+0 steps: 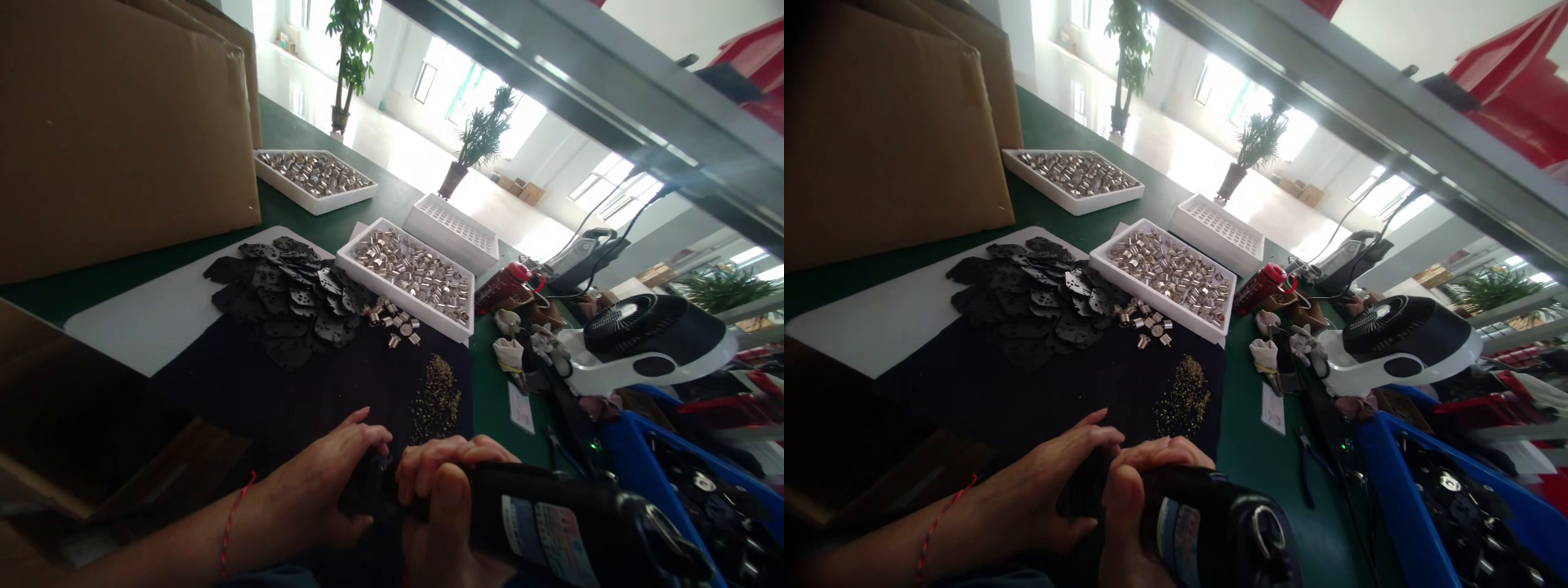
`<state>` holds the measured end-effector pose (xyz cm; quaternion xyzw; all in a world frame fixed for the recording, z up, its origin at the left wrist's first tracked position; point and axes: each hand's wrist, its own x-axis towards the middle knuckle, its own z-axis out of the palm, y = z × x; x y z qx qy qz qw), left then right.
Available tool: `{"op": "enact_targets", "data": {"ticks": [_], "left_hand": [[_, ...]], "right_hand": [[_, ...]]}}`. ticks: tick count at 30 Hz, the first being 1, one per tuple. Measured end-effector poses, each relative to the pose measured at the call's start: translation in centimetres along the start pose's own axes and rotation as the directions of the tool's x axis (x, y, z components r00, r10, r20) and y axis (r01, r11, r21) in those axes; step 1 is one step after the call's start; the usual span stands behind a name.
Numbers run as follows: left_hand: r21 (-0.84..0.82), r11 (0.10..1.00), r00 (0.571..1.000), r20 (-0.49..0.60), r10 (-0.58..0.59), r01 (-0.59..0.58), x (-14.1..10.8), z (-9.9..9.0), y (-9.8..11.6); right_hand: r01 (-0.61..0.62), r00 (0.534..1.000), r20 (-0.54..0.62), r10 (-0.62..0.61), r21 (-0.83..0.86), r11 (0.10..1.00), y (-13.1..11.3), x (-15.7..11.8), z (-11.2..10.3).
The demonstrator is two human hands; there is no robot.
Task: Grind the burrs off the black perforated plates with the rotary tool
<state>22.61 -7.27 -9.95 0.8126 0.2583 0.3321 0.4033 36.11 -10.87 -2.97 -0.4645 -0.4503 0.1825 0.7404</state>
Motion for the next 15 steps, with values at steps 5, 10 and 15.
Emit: {"op": "enact_targets", "data": {"ticks": [5, 10, 15], "left_hand": [[0.012, 0.999, 0.998, -0.042, 0.041, -0.04, -0.2, 0.6, -0.7], [0.028, 0.998, 0.992, -0.109, 0.06, -0.057, -0.7, 1.4, -1.9], [0.097, 0.995, 0.99, -0.133, 0.051, -0.038, -1.0, 1.5, -2.0]], "right_hand": [[0.032, 0.99, -0.139, -0.007, 0.178, 0.984, -1.4, 1.2, -0.4], [0.127, 0.917, -0.395, -0.058, 0.15, 0.98, -2.1, 3.1, -3.3], [0.073, 0.883, -0.469, -0.022, 0.091, 0.993, -0.9, 3.5, -4.8]]}}
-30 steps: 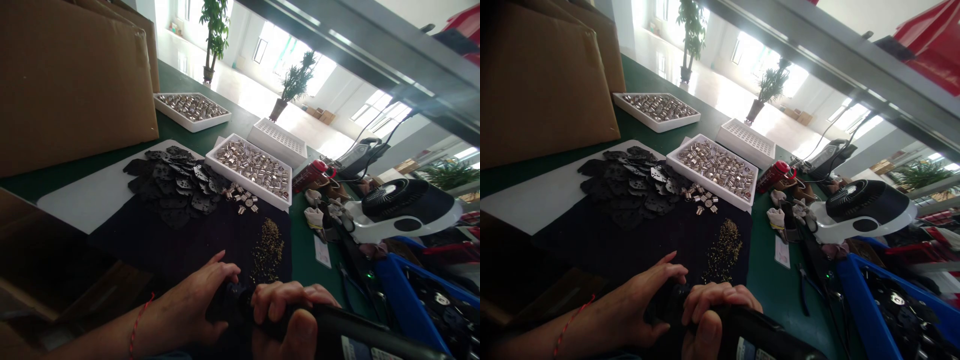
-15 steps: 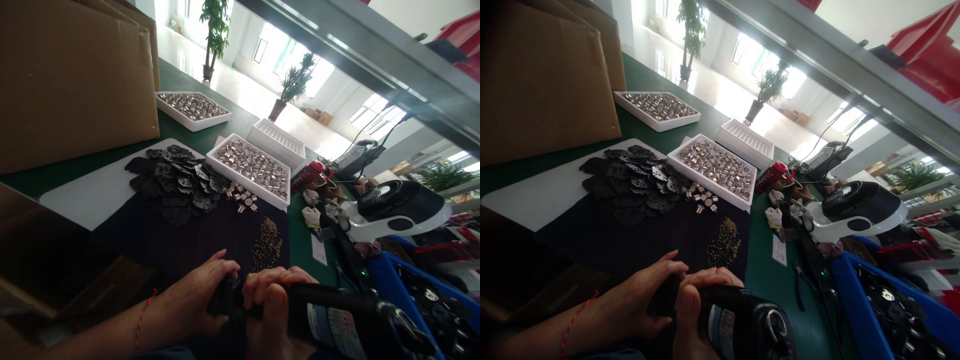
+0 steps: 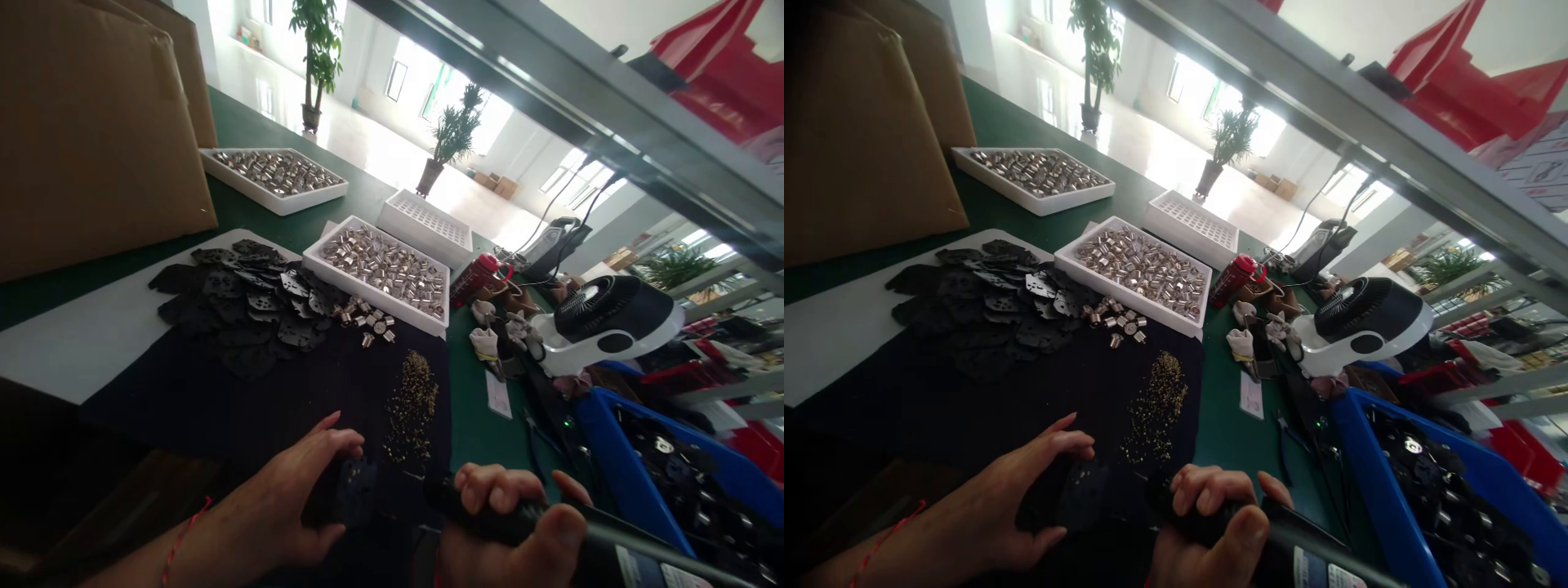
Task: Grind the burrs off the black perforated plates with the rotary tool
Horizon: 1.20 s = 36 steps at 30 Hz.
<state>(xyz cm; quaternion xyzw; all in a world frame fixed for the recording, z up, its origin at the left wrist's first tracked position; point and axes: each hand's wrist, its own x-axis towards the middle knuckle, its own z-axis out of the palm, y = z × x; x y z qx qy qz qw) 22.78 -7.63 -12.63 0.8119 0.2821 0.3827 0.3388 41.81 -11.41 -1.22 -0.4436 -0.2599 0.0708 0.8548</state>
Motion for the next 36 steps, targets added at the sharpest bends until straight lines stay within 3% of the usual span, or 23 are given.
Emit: {"op": "enact_targets", "data": {"ticks": [4, 10, 18, 29, 36], "left_hand": [[0.031, 0.999, 1.0, -0.025, -0.008, 0.009, -0.1, -0.1, 0.3], [0.048, 0.999, 1.0, 0.025, -0.009, 0.007, 0.5, -1.1, 1.0], [0.04, 0.999, 0.999, -0.045, 0.011, -0.009, 0.1, 0.1, 0.1], [0.014, 1.0, 1.0, 0.012, -0.017, 0.017, 0.2, -0.2, 0.2], [-0.036, 0.998, 0.994, 0.096, -0.051, 0.054, 1.0, -1.4, 1.4]], "right_hand": [[0.004, 1.0, -0.007, -0.004, -0.015, 1.0, 0.8, -0.1, 0.0], [-0.007, 0.999, -0.041, 0.005, -0.037, 0.999, 1.5, 0.3, 0.5], [-0.041, 0.998, -0.039, 0.039, -0.051, 0.998, 2.3, 0.4, 0.4], [-0.075, 0.996, -0.058, 0.072, -0.038, 0.996, 2.4, 0.2, 0.8], [-0.068, 0.996, -0.057, 0.069, 0.02, 0.997, 0.9, -0.3, 2.0]]}}
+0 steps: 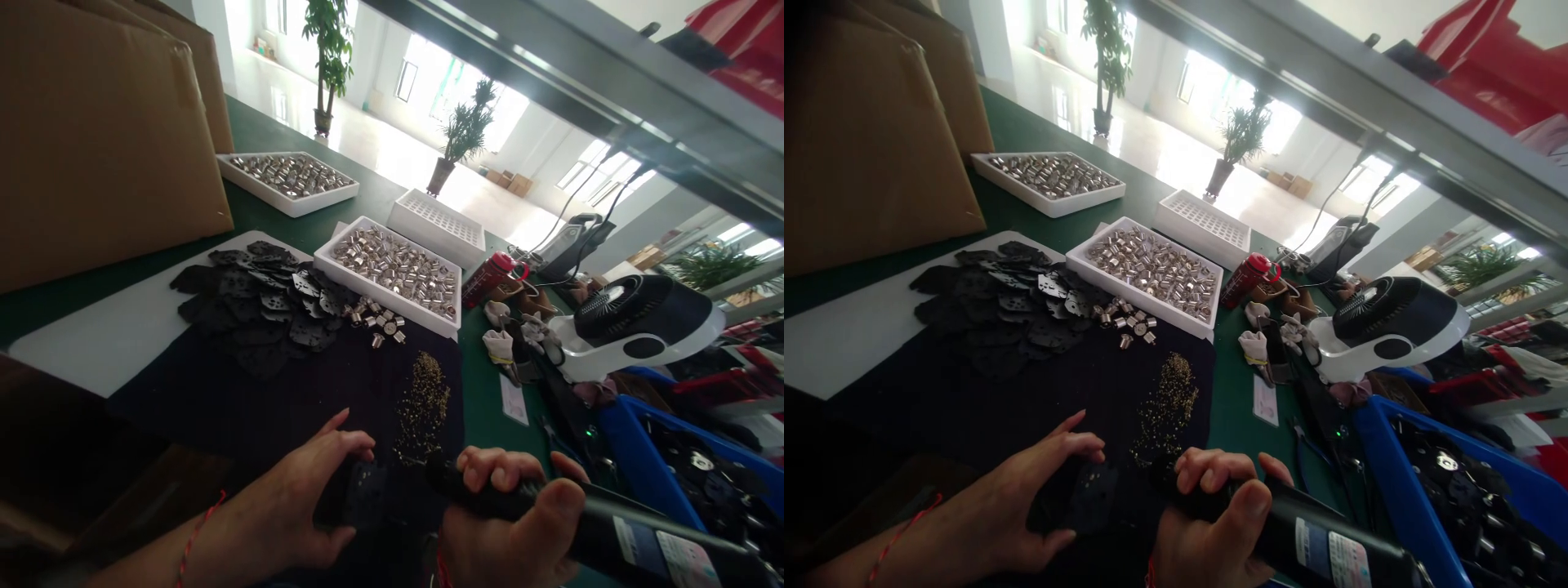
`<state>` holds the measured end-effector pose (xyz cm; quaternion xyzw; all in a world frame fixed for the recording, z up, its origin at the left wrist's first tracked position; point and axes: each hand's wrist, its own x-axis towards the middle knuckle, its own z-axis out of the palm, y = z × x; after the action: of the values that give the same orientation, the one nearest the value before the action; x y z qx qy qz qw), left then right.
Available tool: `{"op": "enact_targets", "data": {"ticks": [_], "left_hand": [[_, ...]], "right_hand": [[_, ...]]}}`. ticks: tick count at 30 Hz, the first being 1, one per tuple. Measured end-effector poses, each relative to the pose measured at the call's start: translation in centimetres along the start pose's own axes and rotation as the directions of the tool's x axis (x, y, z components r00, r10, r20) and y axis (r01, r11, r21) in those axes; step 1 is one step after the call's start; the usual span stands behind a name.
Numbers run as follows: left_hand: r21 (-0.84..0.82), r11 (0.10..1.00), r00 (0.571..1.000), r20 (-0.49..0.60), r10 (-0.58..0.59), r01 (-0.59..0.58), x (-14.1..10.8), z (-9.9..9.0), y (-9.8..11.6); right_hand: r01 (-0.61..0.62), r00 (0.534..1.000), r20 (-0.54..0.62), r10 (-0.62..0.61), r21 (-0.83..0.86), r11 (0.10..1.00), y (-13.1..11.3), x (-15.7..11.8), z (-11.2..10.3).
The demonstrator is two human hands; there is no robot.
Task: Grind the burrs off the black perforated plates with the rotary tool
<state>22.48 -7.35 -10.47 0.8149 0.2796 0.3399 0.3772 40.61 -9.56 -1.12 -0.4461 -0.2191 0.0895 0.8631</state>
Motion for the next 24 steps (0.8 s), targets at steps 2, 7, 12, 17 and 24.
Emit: {"op": "enact_targets", "data": {"ticks": [2, 7, 12, 17, 24], "left_hand": [[-0.005, 1.0, 1.0, 0.013, -0.004, 0.004, 0.1, -0.2, 0.2], [-0.031, 0.999, 0.999, 0.044, -0.03, 0.031, -0.2, 0.2, -0.1], [-0.045, 0.999, 1.0, 0.008, -0.008, 0.009, -0.5, 1.4, -1.2], [-0.063, 0.998, 1.0, 0.005, -0.008, 0.008, -0.3, 1.5, -1.2], [-0.108, 0.994, 1.0, 0.021, -0.015, 0.017, 0.1, 0.6, -0.2]], "right_hand": [[-0.034, 0.998, 0.061, 0.031, 0.065, 0.997, -0.4, -0.6, 0.4], [-0.082, 0.981, 0.186, 0.058, 0.122, 0.989, -0.7, -2.4, 1.6], [-0.069, 0.958, 0.283, 0.038, 0.101, 0.992, -0.3, -3.2, 2.0], [-0.049, 0.949, 0.314, 0.023, 0.075, 0.996, 0.2, -3.3, 1.7], [-0.042, 0.943, 0.332, 0.02, 0.058, 0.997, 0.2, -3.4, 1.8]]}}
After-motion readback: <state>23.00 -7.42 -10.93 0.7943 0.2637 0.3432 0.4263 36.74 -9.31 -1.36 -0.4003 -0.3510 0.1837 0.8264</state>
